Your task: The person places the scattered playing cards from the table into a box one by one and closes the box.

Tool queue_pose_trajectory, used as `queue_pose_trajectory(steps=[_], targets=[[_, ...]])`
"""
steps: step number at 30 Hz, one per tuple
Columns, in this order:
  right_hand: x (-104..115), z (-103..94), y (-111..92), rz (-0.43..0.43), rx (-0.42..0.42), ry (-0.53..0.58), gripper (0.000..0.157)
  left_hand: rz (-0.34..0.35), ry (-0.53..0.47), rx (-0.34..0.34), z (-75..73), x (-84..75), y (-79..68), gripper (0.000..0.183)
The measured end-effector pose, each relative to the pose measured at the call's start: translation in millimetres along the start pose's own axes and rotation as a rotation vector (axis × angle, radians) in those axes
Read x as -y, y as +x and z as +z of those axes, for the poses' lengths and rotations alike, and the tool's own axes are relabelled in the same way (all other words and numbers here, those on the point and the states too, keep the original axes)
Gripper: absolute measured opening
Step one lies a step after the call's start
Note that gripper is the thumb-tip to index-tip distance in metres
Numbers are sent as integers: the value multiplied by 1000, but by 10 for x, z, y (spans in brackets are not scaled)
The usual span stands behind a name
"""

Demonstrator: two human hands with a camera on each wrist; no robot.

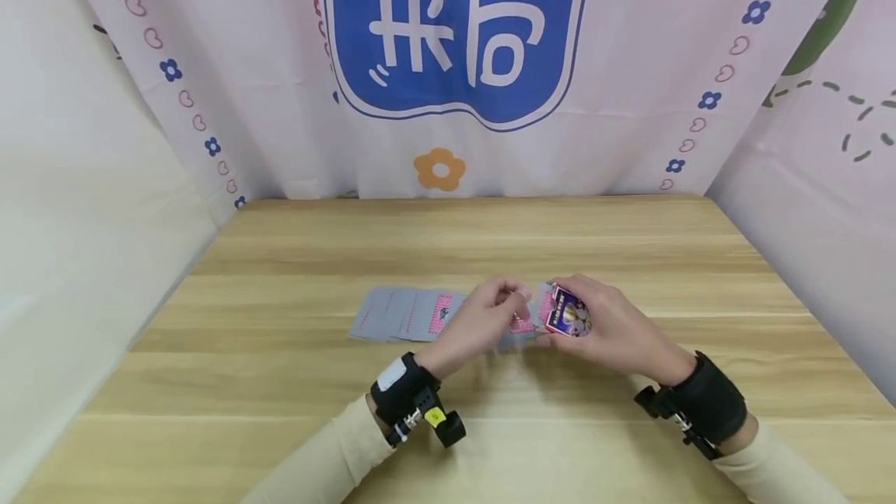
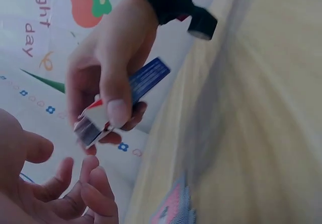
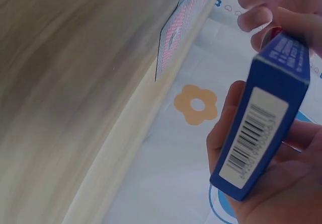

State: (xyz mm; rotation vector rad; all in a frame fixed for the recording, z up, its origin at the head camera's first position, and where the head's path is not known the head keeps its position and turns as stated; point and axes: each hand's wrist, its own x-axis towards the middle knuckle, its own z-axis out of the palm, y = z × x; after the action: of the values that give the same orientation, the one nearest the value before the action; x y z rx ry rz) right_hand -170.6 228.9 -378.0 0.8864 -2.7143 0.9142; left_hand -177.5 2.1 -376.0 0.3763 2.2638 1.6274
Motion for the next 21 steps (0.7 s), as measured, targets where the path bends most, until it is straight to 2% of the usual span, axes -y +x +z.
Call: queue_pose_trajectory(steps=[4, 11, 14, 17, 21], targets=[[-19, -27, -2, 21, -12, 1, 68, 41, 26, 31, -86, -18, 91, 26], [-37, -4, -2, 7, -2, 38, 62, 80, 120, 118, -58, -22, 200, 14], [-51, -37, 6, 24, -8, 35, 63, 88, 174, 167, -111, -49, 306, 21], [-77, -61, 7, 45, -14, 27, 65, 114, 330, 193, -211, -43, 454, 30], [-105, -61, 0, 57, -4, 15, 67, 145, 638, 189, -336, 35, 631, 33]])
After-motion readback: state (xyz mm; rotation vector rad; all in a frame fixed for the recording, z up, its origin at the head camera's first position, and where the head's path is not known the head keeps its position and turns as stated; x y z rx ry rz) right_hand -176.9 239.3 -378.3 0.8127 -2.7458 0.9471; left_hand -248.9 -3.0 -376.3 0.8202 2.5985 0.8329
